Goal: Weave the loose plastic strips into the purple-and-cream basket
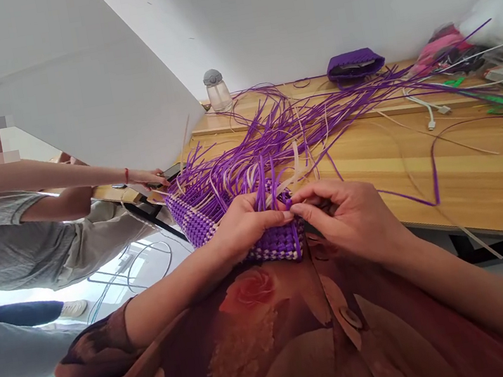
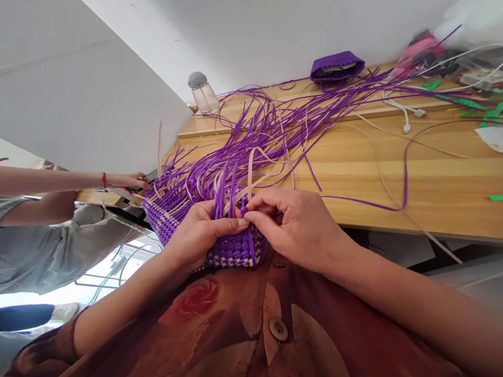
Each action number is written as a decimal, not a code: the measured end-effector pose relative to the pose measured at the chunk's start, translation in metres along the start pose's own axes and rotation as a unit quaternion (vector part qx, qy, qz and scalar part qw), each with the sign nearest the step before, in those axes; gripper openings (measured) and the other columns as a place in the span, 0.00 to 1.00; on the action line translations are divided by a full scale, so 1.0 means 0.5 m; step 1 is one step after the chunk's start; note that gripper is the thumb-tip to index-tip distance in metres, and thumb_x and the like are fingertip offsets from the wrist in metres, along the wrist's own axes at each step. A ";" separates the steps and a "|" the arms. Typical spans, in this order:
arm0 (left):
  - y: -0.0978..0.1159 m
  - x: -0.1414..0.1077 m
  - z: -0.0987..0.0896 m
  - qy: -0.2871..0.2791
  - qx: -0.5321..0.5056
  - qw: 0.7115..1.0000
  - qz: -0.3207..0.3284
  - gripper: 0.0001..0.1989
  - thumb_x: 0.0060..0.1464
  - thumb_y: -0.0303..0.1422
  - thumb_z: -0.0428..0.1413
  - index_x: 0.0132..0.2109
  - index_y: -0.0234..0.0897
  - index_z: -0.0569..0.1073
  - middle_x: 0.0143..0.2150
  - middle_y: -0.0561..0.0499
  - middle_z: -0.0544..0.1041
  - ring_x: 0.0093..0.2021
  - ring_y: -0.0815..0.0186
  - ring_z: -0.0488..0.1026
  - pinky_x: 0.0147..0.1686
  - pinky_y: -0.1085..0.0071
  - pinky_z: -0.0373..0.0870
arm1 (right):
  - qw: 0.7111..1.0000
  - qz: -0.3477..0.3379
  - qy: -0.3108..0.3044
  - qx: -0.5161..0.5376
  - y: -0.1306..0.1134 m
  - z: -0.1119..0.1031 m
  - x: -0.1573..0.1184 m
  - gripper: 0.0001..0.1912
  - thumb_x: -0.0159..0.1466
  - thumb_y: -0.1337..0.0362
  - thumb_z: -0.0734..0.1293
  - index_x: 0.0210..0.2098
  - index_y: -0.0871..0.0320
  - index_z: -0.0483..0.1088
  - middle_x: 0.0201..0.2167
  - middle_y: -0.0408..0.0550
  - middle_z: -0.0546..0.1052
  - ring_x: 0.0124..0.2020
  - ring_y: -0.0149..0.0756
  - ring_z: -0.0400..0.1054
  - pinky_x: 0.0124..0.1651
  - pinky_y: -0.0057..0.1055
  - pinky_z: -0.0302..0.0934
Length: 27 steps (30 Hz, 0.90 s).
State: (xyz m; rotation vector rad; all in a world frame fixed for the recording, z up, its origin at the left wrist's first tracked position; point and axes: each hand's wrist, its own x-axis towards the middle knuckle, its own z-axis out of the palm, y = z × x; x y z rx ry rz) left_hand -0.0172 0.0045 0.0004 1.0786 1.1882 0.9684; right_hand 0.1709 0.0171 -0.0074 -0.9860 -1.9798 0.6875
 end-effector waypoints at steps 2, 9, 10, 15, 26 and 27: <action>0.001 -0.001 0.000 -0.007 -0.007 1.000 -0.011 0.10 0.37 0.28 0.69 0.29 0.34 0.77 0.26 0.56 0.76 0.27 0.73 0.70 0.33 0.74 0.65 | 0.996 0.065 -0.012 0.057 0.006 0.010 0.005 0.09 0.63 0.58 0.69 0.33 0.57 0.77 0.19 0.38 0.70 0.20 0.25 0.58 0.24 0.25 0.52; -0.003 -0.004 -0.003 -0.015 -0.045 0.998 -0.032 0.07 0.39 0.30 0.68 0.29 0.34 0.79 0.26 0.54 0.77 0.26 0.71 0.71 0.33 0.72 0.65 | 0.975 0.169 -0.026 0.140 0.003 0.018 0.004 0.14 0.59 0.54 0.70 0.28 0.61 0.72 0.12 0.36 0.61 0.15 0.22 0.47 0.18 0.23 0.40; -0.004 -0.003 -0.003 -0.016 -0.048 0.998 -0.035 0.07 0.39 0.30 0.67 0.29 0.34 0.79 0.26 0.54 0.77 0.26 0.71 0.71 0.33 0.72 0.65 | 0.975 0.172 -0.022 0.138 0.003 0.016 -0.001 0.15 0.59 0.54 0.70 0.28 0.60 0.72 0.13 0.36 0.62 0.16 0.22 0.48 0.18 0.23 0.41; -0.008 -0.003 -0.004 -0.025 -0.043 0.998 -0.031 0.07 0.40 0.30 0.67 0.30 0.34 0.79 0.26 0.54 0.77 0.27 0.71 0.71 0.33 0.72 0.66 | 0.971 0.183 -0.042 0.145 0.009 0.009 -0.014 0.14 0.61 0.54 0.69 0.30 0.60 0.71 0.14 0.37 0.64 0.16 0.22 0.50 0.19 0.22 0.43; -0.012 -0.005 -0.001 -0.007 0.089 0.995 0.037 0.13 0.41 0.35 0.69 0.32 0.33 0.76 0.27 0.54 0.75 0.27 0.72 0.67 0.32 0.73 0.64 | 0.949 0.190 -0.177 0.181 0.009 -0.009 -0.019 0.14 0.66 0.56 0.63 0.29 0.58 0.66 0.15 0.36 0.65 0.16 0.24 0.53 0.21 0.24 0.45; -0.012 -0.005 0.000 -0.008 0.097 0.995 0.033 0.13 0.41 0.36 0.69 0.31 0.33 0.76 0.26 0.55 0.74 0.26 0.72 0.67 0.31 0.73 0.64 | 0.955 0.173 -0.178 0.165 0.010 -0.009 -0.025 0.14 0.67 0.56 0.63 0.29 0.57 0.66 0.16 0.37 0.65 0.17 0.25 0.54 0.21 0.25 0.46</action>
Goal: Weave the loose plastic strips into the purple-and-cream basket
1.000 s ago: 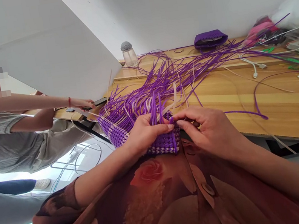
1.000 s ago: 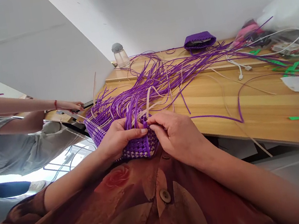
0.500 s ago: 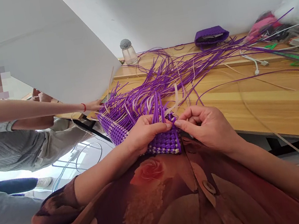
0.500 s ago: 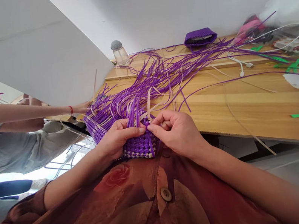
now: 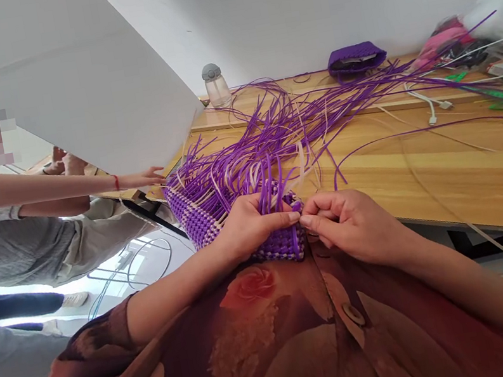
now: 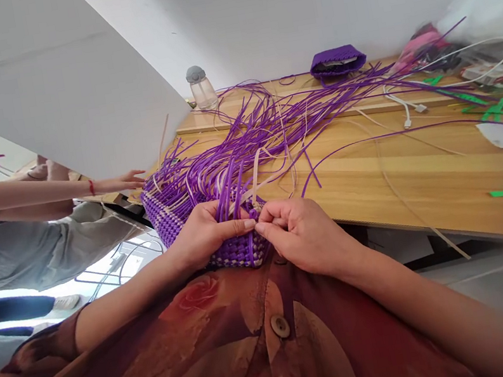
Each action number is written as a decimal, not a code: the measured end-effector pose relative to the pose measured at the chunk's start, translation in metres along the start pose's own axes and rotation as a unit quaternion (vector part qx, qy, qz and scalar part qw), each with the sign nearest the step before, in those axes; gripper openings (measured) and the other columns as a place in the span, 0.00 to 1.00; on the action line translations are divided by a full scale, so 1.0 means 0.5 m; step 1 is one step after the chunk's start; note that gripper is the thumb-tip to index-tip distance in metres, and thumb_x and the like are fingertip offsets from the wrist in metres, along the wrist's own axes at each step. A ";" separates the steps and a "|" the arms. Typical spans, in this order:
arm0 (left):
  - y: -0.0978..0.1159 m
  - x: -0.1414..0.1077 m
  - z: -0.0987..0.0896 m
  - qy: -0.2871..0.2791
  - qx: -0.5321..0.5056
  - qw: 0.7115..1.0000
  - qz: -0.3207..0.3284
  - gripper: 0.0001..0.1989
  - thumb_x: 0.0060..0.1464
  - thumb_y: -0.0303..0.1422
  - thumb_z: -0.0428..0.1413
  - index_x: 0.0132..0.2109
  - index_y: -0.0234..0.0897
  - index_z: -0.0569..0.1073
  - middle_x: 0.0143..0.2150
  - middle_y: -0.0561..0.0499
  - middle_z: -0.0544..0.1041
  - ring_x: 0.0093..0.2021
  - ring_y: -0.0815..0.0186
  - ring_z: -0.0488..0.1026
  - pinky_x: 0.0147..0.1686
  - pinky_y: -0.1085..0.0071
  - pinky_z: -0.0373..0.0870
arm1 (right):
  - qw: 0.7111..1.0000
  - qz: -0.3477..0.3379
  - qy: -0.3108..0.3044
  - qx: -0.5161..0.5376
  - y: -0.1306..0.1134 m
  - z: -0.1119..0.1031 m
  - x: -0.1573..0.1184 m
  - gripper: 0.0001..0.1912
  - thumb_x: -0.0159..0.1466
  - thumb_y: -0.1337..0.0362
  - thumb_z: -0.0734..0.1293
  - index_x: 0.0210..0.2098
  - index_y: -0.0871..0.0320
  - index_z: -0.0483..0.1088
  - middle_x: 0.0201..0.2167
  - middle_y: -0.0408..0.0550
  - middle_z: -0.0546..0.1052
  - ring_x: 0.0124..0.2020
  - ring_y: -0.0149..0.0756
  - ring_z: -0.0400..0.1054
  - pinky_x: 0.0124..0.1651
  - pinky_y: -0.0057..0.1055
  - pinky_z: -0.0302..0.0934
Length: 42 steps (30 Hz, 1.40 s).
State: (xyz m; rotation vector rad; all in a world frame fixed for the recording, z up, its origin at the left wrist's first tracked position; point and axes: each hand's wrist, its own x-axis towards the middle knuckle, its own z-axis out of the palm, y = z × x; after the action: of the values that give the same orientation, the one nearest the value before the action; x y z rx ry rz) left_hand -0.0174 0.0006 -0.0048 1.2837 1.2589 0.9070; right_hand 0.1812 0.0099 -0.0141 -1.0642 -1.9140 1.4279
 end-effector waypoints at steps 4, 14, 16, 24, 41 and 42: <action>0.002 0.000 -0.001 -0.018 0.050 0.999 0.006 0.11 0.46 0.37 0.66 0.32 0.33 0.77 0.28 0.53 0.76 0.29 0.69 0.70 0.32 0.72 0.66 | 0.989 -0.063 0.006 -0.132 0.009 0.000 -0.014 0.13 0.70 0.59 0.60 0.30 0.57 0.69 0.21 0.39 0.69 0.22 0.28 0.60 0.27 0.27 0.51; -0.007 0.019 -0.006 -0.047 0.020 0.998 -0.034 0.12 0.46 0.36 0.65 0.36 0.32 0.79 0.31 0.51 0.79 0.29 0.68 0.72 0.33 0.72 0.68 | 0.875 -0.279 0.105 -0.381 0.025 -0.009 -0.024 0.17 0.66 0.68 0.66 0.54 0.57 0.70 0.51 0.54 0.75 0.51 0.41 0.71 0.50 0.34 0.65; -0.006 0.021 -0.007 -0.040 0.008 0.999 -0.026 0.11 0.45 0.35 0.65 0.34 0.31 0.79 0.30 0.52 0.78 0.28 0.70 0.71 0.32 0.74 0.67 | 0.825 -0.358 0.071 -0.432 0.023 -0.009 -0.017 0.15 0.67 0.69 0.64 0.52 0.54 0.73 0.56 0.55 0.72 0.55 0.44 0.69 0.53 0.37 0.65; -0.011 0.026 -0.015 -0.031 -0.011 0.999 -0.030 0.15 0.44 0.38 0.67 0.37 0.31 0.79 0.33 0.49 0.80 0.30 0.67 0.73 0.34 0.71 0.68 | 0.947 -0.283 0.107 -0.110 0.007 -0.026 0.011 0.04 0.66 0.64 0.67 0.37 0.56 0.74 0.33 0.46 0.78 0.35 0.34 0.73 0.40 0.31 0.67; -0.013 0.017 -0.014 -0.045 -0.075 0.995 -0.045 0.13 0.42 0.37 0.69 0.33 0.32 0.78 0.30 0.51 0.78 0.29 0.70 0.71 0.33 0.72 0.65 | 0.997 0.031 0.040 0.059 0.024 -0.018 0.057 0.20 0.56 0.48 0.73 0.30 0.59 0.68 0.16 0.38 0.71 0.12 0.26 0.63 0.13 0.21 0.53; -0.010 0.016 -0.014 -0.048 -0.076 0.995 -0.048 0.13 0.43 0.36 0.69 0.32 0.33 0.77 0.29 0.52 0.77 0.28 0.71 0.70 0.32 0.73 0.64 | 0.995 0.045 0.022 0.082 0.023 -0.019 0.058 0.21 0.56 0.48 0.73 0.30 0.58 0.66 0.16 0.37 0.71 0.11 0.26 0.63 0.12 0.20 0.53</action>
State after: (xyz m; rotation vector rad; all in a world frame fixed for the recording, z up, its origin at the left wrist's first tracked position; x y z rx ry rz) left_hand -0.0238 0.0089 -0.0101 1.1236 1.1445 0.8464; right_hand 0.1758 0.0405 -0.0234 -1.1049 -1.7042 1.5684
